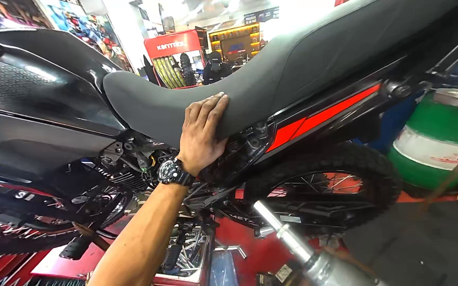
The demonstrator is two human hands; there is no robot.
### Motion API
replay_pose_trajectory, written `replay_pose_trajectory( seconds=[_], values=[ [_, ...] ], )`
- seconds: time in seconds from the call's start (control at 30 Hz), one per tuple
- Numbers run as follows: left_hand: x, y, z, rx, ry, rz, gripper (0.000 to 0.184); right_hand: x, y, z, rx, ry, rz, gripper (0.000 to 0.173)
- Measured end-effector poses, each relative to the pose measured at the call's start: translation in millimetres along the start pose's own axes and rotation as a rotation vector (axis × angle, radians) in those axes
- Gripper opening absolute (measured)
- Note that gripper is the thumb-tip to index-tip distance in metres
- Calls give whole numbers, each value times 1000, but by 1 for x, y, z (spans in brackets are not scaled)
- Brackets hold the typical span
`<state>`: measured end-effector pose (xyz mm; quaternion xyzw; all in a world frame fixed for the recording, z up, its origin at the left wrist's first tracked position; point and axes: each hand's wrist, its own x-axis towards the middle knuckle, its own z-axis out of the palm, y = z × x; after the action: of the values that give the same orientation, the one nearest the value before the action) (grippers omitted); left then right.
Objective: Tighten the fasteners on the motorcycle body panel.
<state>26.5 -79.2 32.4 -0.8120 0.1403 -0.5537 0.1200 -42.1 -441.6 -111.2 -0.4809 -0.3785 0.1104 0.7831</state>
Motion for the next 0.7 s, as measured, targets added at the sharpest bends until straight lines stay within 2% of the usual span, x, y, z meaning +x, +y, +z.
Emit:
replay_pose_trajectory(
  seconds=[0.13,0.2,0.27,0.3,0.4,0.53,0.7],
  values=[
    [0,2,0,-6,8,-26,76,6,46,-18,-107,-18,-19,74],
    [0,5,-1,-20,0,-61,76,26,37,0,-237,16,-111,69],
    [2,7,-2,-18,-2,-87,76,55,4,31,-366,62,-201,67],
    [2,8,-2,-11,-7,-95,77,67,-1,42,-420,89,-250,69],
    [4,6,-1,-25,-4,-102,79,97,23,54,-567,129,-397,86],
    [2,5,-2,-42,-34,-115,82,122,37,71,-762,230,-345,90],
    [2,4,0,-54,-28,-123,81,122,34,89,-908,265,-249,94]
  ],
)
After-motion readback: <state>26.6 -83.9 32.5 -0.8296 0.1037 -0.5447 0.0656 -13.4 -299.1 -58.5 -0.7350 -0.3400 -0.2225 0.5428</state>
